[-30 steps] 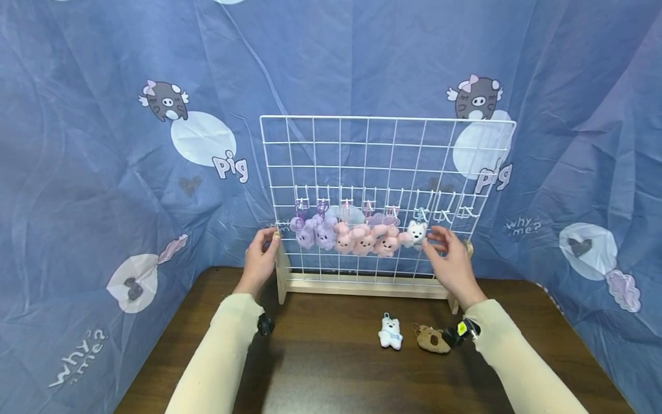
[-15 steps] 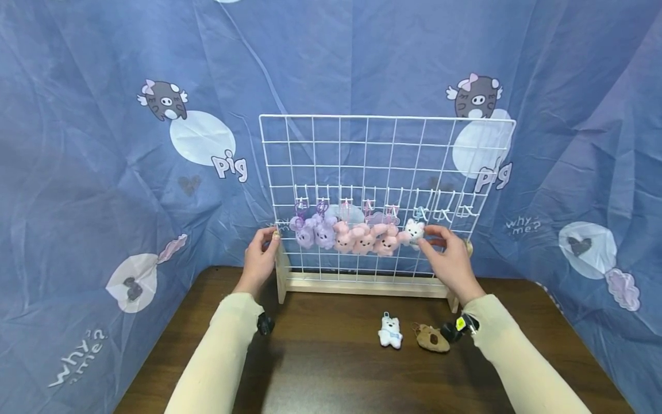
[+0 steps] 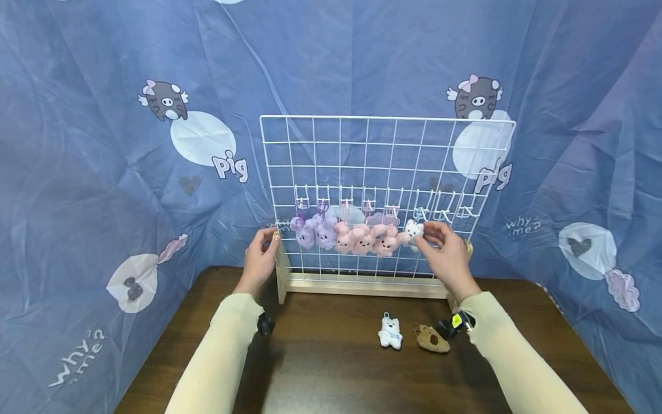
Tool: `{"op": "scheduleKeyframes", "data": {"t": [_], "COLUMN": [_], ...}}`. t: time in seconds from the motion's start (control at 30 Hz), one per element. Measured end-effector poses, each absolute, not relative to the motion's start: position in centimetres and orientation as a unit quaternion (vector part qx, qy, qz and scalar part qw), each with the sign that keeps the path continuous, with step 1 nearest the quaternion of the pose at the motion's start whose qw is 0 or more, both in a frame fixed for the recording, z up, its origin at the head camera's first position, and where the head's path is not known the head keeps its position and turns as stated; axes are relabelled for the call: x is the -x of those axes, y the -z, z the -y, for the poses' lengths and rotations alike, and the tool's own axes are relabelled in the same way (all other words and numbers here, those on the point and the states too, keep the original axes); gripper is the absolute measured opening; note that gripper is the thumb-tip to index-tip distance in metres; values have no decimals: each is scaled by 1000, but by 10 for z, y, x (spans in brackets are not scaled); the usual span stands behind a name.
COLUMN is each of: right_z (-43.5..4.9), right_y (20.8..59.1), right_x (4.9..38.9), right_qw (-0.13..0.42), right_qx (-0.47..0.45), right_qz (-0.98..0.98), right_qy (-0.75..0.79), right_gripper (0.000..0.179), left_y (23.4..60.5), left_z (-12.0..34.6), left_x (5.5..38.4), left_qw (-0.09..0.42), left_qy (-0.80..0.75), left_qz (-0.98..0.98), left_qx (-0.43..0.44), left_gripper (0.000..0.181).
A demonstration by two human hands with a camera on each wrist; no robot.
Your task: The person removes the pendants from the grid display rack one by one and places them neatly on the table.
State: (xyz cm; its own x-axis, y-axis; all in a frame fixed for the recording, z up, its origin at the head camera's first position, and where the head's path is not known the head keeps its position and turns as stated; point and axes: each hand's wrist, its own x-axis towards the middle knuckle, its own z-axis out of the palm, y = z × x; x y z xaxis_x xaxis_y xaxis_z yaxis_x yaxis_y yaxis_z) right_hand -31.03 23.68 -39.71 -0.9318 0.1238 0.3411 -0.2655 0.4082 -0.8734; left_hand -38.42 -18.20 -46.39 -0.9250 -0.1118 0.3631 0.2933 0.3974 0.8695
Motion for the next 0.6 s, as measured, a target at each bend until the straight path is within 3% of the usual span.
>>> {"op": "scheduleKeyframes", "data": {"t": [0.6], "right_z": [-233], "right_y": [396], "right_x": [314], "right_qw": [214], "right_qx": [-38], "right_qz": [820], "right_qy": [-529], "right_gripper": [44], "left_y": [466], "left_z": [182], "left_x": [384], "left_qw": [191], "left_qy": [548], "left_qz": [812], "left_qx": [55], "left_gripper": [32]}}
